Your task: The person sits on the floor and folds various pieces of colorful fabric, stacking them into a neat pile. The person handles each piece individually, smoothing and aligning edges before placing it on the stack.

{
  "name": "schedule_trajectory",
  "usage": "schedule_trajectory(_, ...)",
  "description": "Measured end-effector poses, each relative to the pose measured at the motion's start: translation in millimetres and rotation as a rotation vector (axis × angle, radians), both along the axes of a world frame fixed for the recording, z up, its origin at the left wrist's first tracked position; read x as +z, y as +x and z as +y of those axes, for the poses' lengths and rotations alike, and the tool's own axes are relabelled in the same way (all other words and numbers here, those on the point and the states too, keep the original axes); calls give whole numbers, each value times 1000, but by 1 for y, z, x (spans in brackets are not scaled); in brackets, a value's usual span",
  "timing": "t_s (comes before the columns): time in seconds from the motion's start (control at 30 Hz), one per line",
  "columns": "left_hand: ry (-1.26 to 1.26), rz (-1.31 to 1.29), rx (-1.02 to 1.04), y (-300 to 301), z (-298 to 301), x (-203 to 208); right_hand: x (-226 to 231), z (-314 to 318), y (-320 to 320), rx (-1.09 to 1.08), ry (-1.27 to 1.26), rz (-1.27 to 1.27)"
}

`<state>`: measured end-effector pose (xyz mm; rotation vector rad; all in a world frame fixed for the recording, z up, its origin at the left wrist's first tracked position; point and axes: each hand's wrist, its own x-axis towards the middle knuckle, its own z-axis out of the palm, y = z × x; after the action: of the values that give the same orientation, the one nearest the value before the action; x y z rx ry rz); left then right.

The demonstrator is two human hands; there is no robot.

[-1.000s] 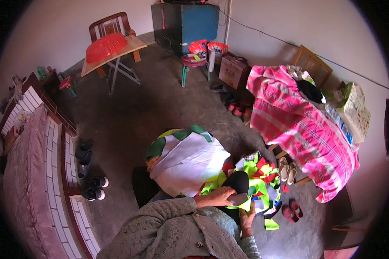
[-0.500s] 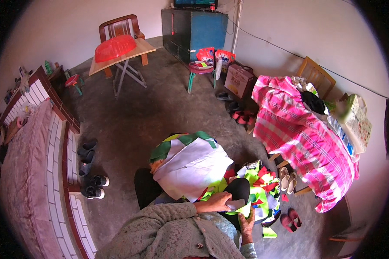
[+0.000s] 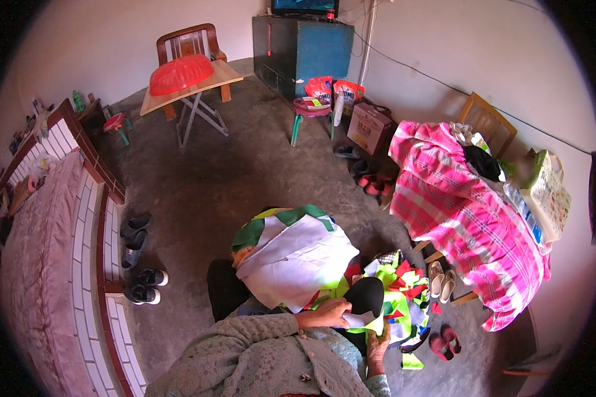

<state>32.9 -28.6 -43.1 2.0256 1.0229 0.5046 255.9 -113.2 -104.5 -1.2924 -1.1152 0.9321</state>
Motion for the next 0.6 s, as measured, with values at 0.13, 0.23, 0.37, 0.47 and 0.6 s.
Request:
schedule_trajectory(0.13,-143,82,-80,0,3,7,0,0,2,15,-28,-75)
schedule_trajectory(0.23,-161,61,-52,-3,-1,20,2,0,1,-8,-29,-101)
schedule_trajectory(0.37,-181,-12,-34,-7,-2,16,12,1,-4,22,-58,-16)
schedule_trajectory(0.47,-270,20,-55,-12,4,6,46,-3,-11,84,-83,31)
schedule_trajectory(0.6,-261,38,-56,-18,10,4,59,-6,-5,185,-57,86)
